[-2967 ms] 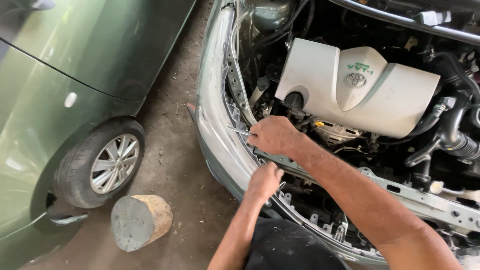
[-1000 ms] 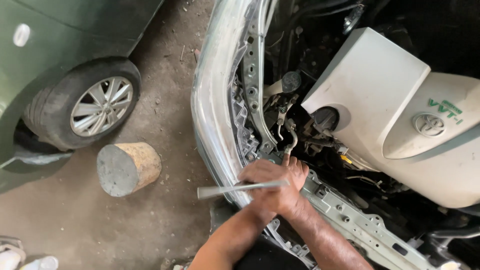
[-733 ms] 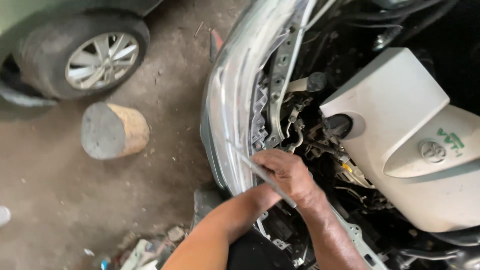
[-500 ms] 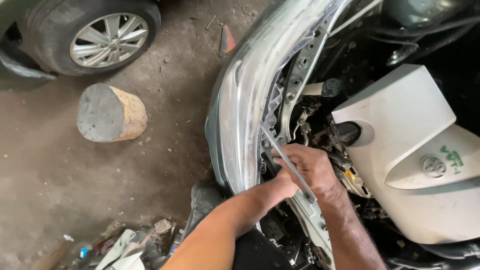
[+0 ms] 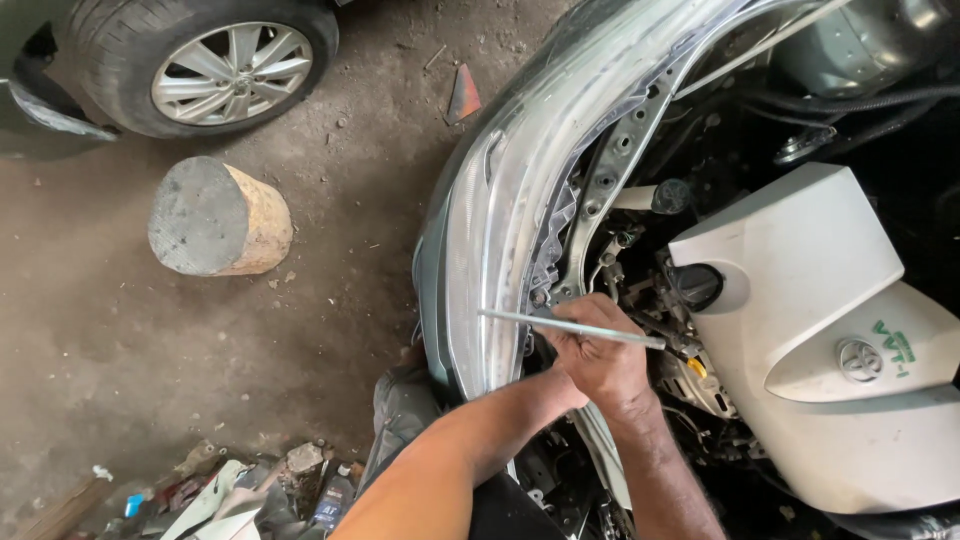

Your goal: The person uses a wrench to loosen and remove bolts from the front bumper of a car with the hood open. They then detach the metal bumper support beam and reposition it within the engine bay area.

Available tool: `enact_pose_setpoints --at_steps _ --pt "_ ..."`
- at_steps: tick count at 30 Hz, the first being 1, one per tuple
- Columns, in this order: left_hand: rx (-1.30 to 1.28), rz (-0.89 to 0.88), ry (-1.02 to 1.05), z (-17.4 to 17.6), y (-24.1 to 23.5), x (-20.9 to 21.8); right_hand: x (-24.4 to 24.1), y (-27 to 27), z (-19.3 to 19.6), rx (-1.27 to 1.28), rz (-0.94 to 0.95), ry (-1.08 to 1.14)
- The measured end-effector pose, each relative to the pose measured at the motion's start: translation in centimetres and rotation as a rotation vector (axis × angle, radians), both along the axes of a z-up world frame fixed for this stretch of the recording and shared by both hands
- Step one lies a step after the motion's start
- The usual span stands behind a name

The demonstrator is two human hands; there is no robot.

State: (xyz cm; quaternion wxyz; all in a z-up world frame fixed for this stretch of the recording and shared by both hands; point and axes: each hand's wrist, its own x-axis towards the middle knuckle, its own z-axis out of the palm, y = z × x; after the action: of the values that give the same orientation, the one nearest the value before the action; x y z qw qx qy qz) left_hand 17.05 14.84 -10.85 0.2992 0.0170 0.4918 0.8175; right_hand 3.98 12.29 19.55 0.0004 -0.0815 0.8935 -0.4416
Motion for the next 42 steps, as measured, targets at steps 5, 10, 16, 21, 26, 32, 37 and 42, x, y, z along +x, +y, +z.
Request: enact_pose_setpoints --at_steps 5,10,16,21,26,32,37,42 --pt "0.091 -0.004 -0.193 -1.7 0.6 -0.4 -0.4 1.5 -0.4 0.062 0.126 0.003" --pt "0.204 -0.003 -0.458 -0.2 -0.5 -1.8 -0.4 2.1 -0.6 0.057 0.213 0.001" --pt "0.147 0.025 -0.764 8.4 -2.3 -5.8 0.0 1.8 -1.7 0.067 0.137 0.062" --pt "0.179 0.037 -0.716 4.9 -1.1 -3.5 -0.3 1.2 -1.3 0.074 0.121 -0.049" --pt "0.194 0.015 -0.730 4.1 -0.5 -3.6 -0.4 2.0 -0.3 0.110 0.257 -0.041" --pt "0.250 0.015 -0.854 6.1 -1.4 -4.1 -0.6 2.5 -1.3 0.139 0.239 0.046" --pt "0.159 0.067 -1.079 6.0 -1.3 -4.6 -0.6 1.8 -0.8 0.129 0.166 0.107" --pt "0.166 -0.007 -0.623 3.4 -0.9 -3.5 -0.2 1.2 -1.4 0.208 0.092 0.124"
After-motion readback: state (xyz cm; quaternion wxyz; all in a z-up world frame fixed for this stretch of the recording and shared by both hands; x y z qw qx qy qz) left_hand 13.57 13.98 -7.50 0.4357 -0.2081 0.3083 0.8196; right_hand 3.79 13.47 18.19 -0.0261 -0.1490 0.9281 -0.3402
